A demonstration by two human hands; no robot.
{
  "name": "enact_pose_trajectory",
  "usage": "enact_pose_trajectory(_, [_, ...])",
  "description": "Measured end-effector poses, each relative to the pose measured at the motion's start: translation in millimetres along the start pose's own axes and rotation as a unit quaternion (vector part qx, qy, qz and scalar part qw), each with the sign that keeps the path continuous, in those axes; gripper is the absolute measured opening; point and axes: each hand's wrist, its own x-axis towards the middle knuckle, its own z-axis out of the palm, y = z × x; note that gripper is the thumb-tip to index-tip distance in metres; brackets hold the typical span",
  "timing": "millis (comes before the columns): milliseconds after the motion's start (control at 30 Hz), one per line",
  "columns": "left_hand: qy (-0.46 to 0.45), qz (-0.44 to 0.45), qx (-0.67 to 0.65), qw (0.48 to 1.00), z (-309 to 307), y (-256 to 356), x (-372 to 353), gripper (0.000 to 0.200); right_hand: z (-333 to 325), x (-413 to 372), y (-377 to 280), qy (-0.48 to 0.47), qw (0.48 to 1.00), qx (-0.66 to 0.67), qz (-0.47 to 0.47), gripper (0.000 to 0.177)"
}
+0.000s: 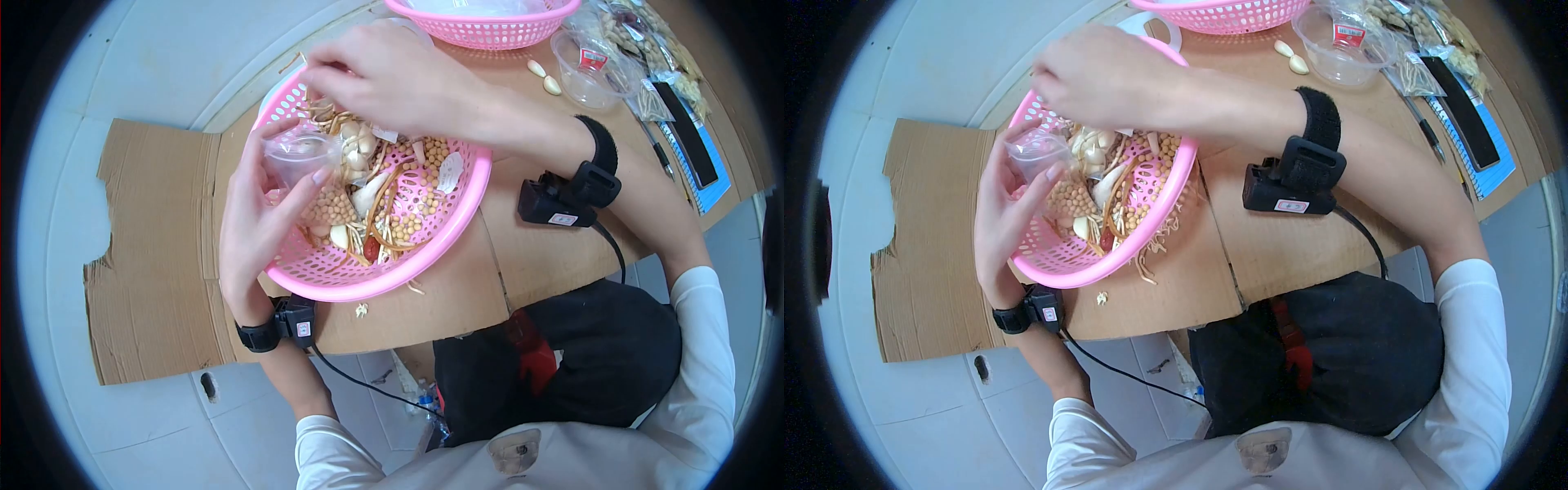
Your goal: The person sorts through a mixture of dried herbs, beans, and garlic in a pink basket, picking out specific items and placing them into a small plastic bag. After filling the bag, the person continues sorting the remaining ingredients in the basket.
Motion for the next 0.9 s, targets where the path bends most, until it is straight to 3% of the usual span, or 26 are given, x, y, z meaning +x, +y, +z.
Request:
enact_pose_trajectory(33, [0.0, 0.0, 0.0, 1.0, 0.2, -0.2, 0.2, 0.064, -2.3, -0.1, -1.8, 0.0, 1.0, 0.0, 0.0, 0.023])
enact_pose_trajectory(100, [0.017, 0.016, 0.007, 1.0, 1.0, -0.7, 0.8, 0.06, -6.2, -3.4, -7.3, -0.147, 0.983, -0.045, 0.104, 0.024])
enact_pose_trajectory(133, [0.016, 0.016, 0.007, 1.0, 1.8, 0.0, 0.8, 0.06, -6.3, -6.6, -9.2, -0.147, 0.983, -0.045, 0.104, 0.024])
enact_pose_trajectory(200, [0.023, 0.004, -0.009, 1.0, 2.8, 2.1, 0.3, 0.058, -5.8, -13.7, -14.5, -0.315, 0.938, -0.12, 0.084, 0.027])
enact_pose_trajectory(233, [0.023, 0.004, -0.009, 1.0, 2.8, 2.4, 0.3, 0.058, -7.7, -15.6, -17.6, -0.356, 0.924, -0.123, 0.072, 0.028])
enact_pose_trajectory(367, [0.021, 0.011, -0.005, 1.0, 2.9, 2.4, -0.2, 0.058, -7.0, -17.7, -16.9, -0.376, 0.91, -0.162, 0.056, 0.028])
enact_pose_trajectory(433, [0.02, 0.014, -0.001, 1.0, 2.5, 3.0, 0.3, 0.058, -12.4, -13.2, -25.0, -0.456, 0.872, -0.125, 0.126, 0.029])
enact_pose_trajectory(567, [0.02, 0.015, -0.01, 1.0, 3.6, 3.7, -0.3, 0.059, -19.8, -9.7, -34.0, -0.511, 0.847, -0.101, 0.1, 0.033])
enact_pose_trajectory(667, [0.022, 0.017, -0.014, 1.0, 3.7, 3.3, 0.1, 0.059, -16.0, -10.3, -27.8, -0.554, 0.822, -0.046, 0.122, 0.028])
enact_pose_trajectory(733, [0.022, 0.019, -0.014, 0.999, 3.4, 3.7, -0.3, 0.059, -10.0, -11.9, -18.6, -0.59, 0.803, 0.002, 0.089, 0.021])
enact_pose_trajectory(900, [0.023, 0.011, -0.008, 1.0, 3.7, 4.3, -0.3, 0.059, -12.7, -7.2, -20.0, -0.625, 0.776, 0.022, 0.081, 0.014])
